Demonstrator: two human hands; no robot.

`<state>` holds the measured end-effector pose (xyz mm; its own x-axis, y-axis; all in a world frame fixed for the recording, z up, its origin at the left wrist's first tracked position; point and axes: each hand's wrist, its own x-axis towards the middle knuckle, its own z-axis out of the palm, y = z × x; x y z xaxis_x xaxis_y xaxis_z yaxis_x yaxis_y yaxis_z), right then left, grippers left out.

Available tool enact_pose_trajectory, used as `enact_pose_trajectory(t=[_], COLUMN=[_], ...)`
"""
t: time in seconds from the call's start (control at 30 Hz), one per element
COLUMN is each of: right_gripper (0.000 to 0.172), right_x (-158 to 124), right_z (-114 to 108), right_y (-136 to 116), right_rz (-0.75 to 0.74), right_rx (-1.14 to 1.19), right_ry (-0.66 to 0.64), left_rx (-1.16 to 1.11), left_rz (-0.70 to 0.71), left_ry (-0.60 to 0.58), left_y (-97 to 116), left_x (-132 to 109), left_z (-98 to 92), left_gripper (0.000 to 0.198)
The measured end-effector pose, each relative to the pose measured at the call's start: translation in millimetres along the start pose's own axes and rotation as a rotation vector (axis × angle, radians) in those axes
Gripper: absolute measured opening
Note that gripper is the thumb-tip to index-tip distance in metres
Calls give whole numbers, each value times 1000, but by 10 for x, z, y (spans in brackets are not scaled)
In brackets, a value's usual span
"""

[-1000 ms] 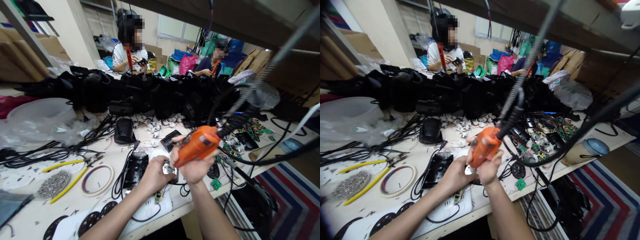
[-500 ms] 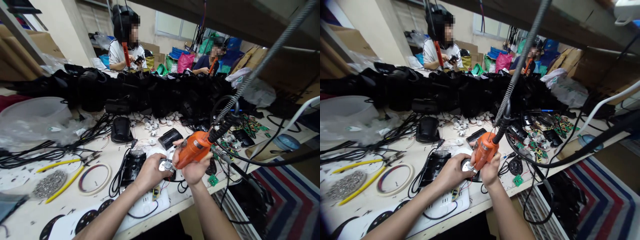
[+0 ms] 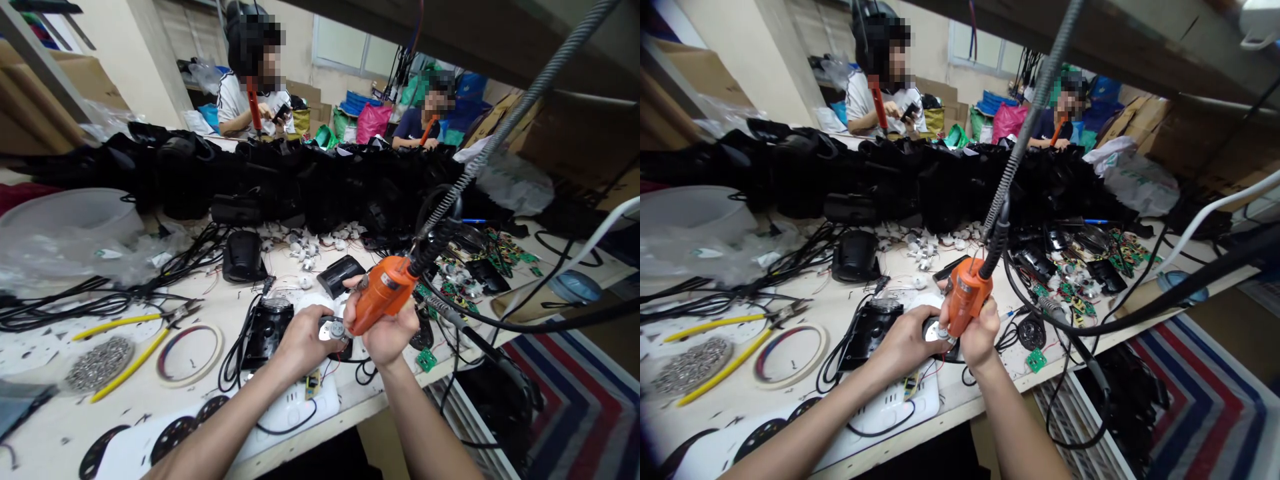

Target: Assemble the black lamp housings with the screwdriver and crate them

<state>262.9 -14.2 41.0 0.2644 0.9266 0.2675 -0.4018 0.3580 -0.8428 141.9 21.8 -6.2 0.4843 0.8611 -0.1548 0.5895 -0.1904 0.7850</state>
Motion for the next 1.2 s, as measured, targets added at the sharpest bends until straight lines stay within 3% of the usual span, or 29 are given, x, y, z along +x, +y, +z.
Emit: enact_pose_trajectory(t=[0.43, 0.7, 0.97, 1.2], right_gripper=[74, 70, 67, 69], right_x=[-28, -6, -67, -54], right_z=[-8, 25, 142, 257], right_y=[-4, 15, -188, 93], right_rz=[3, -10, -73, 0], right_rx=[-28, -2, 72, 129], right_ry=[-20, -33, -12, -59], left_rx=[34, 151, 97, 67], left_rz=[20, 67, 96, 89], left_ry=[21, 134, 137, 132], left_y=[-33, 6, -73, -97], left_x=[1, -5, -25, -36], left_z=[46, 170, 183, 181], left_gripper=[37, 21, 28, 20])
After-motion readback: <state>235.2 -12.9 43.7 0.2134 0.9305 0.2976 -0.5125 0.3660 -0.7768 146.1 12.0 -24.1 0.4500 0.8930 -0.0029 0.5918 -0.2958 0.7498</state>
